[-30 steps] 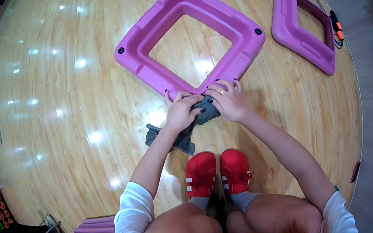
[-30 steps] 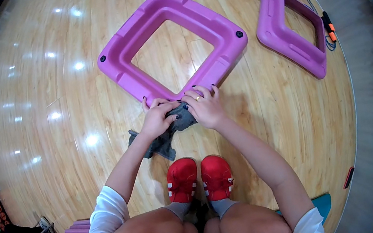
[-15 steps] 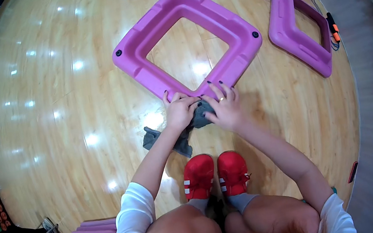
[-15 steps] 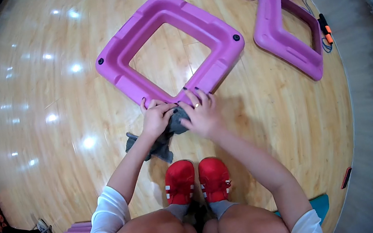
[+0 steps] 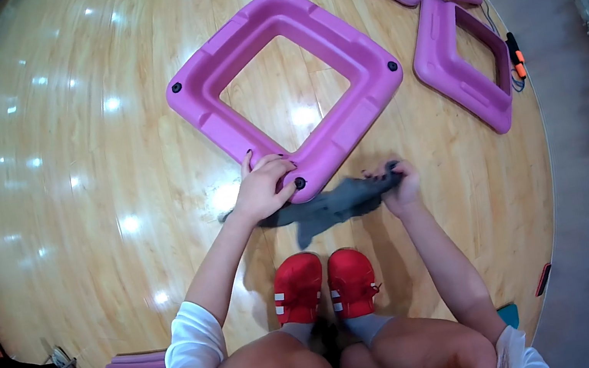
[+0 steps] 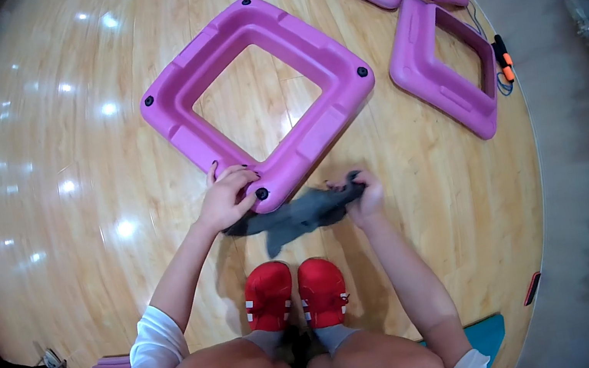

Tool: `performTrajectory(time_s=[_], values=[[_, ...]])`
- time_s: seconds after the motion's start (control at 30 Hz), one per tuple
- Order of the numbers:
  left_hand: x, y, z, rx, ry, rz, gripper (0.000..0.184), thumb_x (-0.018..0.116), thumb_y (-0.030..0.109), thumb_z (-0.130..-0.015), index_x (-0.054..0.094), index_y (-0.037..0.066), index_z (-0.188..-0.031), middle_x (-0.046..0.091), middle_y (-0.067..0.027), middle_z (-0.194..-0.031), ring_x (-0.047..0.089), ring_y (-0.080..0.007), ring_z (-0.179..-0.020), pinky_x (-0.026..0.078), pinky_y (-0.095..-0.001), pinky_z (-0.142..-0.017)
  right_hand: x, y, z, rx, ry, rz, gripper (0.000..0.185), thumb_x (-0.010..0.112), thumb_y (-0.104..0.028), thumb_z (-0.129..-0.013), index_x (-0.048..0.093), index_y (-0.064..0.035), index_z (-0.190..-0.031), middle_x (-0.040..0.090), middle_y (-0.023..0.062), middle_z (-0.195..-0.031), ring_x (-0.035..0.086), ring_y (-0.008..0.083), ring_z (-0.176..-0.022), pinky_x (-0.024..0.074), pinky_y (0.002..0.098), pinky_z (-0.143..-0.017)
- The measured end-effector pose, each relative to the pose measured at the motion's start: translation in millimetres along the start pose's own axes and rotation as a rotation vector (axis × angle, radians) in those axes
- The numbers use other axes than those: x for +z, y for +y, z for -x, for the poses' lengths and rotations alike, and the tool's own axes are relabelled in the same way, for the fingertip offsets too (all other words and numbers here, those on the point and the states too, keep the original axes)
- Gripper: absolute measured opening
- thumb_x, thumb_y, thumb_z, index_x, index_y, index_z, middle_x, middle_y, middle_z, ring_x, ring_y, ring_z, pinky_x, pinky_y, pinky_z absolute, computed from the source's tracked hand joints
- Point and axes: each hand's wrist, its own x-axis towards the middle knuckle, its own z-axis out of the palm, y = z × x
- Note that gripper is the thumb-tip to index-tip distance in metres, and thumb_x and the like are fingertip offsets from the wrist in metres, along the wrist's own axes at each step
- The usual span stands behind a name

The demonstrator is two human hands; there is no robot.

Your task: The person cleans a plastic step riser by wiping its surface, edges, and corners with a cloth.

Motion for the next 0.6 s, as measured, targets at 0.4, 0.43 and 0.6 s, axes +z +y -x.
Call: performTrajectory(time_s=[0.4, 0.43, 0.6], values=[[0, 5, 44, 0.048, 0.091, -0.4, 0.062, 0.069, 0.059, -0.059, 0.067, 0.016, -0.104, 0.061, -0.0028, -0.106, 0.051, -0.0222, -0.103, 0.021, -0.0592, -0.104, -3, -24, 3, -0.146, 0.179, 0.308, 0.024, 0.048, -0.003, -0.089, 0.054, 0.0008, -0.112, 0.059, 0.0078, -0.105, 0.056, 0.0159, -0.098, 0.0429, 0.03, -0.089], [2, 7, 49, 0.046, 0.077, -0.402, 0.067, 0.07, 0.062, -0.055, 0.067, 0.014, -0.102, 0.061, -0.0024, -0.102, 0.051, -0.0218, -0.102, 0.023, -0.0583, -0.103, 8, -23, 4, -0.143, 0.155, 0.336, 0.023, 0.051, 0.0, -0.089, 0.054, -0.0008, -0.113, 0.058, 0.0054, -0.102, 0.055, 0.0132, -0.095, 0.0435, 0.027, -0.087], [16, 18, 66, -0.071, 0.049, -0.447, 0.065, 0.07, 0.06, -0.055, 0.069, 0.009, -0.095, 0.061, -0.0031, -0.098, 0.051, -0.0222, -0.1, 0.023, -0.0593, -0.103, 5, -35, 6, -0.285, 0.147, 0.41, 0.022, 0.052, -0.004, -0.091, 0.052, -0.0041, -0.113, 0.057, 0.0044, -0.1, 0.055, 0.0136, -0.095, 0.0438, 0.029, -0.087]])
